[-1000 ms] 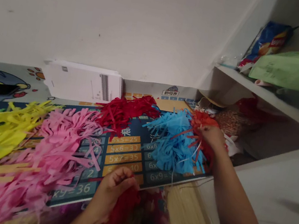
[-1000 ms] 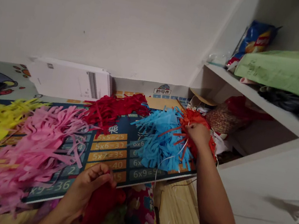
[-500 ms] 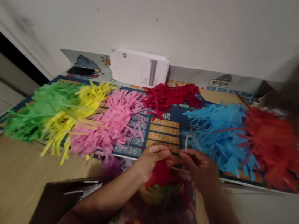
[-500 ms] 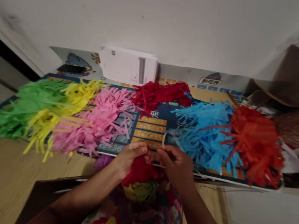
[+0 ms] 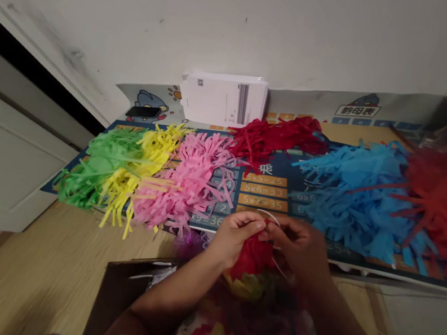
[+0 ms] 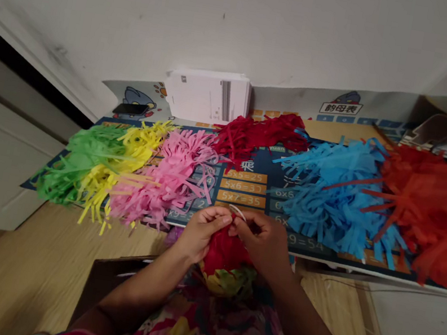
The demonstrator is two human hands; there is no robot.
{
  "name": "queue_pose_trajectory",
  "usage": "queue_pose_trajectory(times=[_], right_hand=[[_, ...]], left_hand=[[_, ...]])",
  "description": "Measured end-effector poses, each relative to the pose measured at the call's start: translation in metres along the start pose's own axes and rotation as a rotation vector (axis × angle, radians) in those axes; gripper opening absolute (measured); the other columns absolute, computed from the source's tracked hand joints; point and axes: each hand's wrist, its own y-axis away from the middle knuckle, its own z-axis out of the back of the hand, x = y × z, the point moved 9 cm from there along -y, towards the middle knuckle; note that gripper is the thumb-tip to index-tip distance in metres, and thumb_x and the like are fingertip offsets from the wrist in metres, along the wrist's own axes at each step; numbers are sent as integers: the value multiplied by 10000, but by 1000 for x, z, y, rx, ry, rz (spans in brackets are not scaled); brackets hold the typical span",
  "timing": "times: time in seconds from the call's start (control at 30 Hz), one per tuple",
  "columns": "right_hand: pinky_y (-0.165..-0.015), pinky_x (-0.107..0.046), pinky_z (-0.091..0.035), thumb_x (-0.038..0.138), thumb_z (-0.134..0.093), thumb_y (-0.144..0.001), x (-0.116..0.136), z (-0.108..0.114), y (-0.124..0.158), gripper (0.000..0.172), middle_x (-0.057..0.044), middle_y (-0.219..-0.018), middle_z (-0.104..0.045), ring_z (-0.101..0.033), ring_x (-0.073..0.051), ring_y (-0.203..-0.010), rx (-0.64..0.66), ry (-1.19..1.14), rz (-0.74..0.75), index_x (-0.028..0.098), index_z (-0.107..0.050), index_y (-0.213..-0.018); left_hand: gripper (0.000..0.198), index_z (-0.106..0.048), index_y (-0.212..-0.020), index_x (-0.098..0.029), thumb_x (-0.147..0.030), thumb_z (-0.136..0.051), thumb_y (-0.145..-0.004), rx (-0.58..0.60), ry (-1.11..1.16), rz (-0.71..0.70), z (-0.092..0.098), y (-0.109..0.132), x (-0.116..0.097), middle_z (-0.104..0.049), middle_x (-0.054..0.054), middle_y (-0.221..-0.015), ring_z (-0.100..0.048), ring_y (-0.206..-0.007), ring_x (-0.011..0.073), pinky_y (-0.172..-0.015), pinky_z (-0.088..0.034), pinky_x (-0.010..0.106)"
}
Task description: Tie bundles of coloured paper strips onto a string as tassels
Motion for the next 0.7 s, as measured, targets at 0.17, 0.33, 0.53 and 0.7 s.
queue_pose_trajectory(times=[0.17, 0.33, 0.53, 0.7], right_hand=[[-560, -260, -458, 316, -616, -796, 6, 10, -4, 174, -8, -609, -698, -621, -159, -568, -129, 211, 109, 200, -739, -752], [-550, -249, -467, 384, -660, -799, -9, 5, -6, 210, -10, -626, -683, -612, -153, -583, -81, -19, -14, 189, -735, -774], [-536, -260, -522, 567, -696, -782, -12, -1, -2, 393, -36, -663, -689, -625, -147, -540, -21, -501, -193, 178, -726, -823], [-584, -293, -548, 561, -712, -773, -8, 13, -9, 360, -41, -728, -719, -656, -183, -637, -86, -211, -167, 208, -758, -831]], left_hand=[[367, -700, -732, -124, -326, -943, -547, 70, -120, -8, -3, -2, -3, -670, -22, -586, -608, -502, 78, -550, -478, 181], [384, -660, -727, -118, -293, -947, -543, 67, -60, 51, 3, -5, -1, -699, 1, -636, -641, -519, 94, -559, -519, 189], [437, -653, -820, -145, -252, -951, -519, 40, 131, 238, 10, -4, 13, -701, -2, -728, -662, -580, 116, -537, -549, 205], [393, -652, -805, -126, -255, -935, -564, 203, 76, 343, -7, 6, 20, -710, 40, -736, -681, -615, 144, -591, -553, 238]])
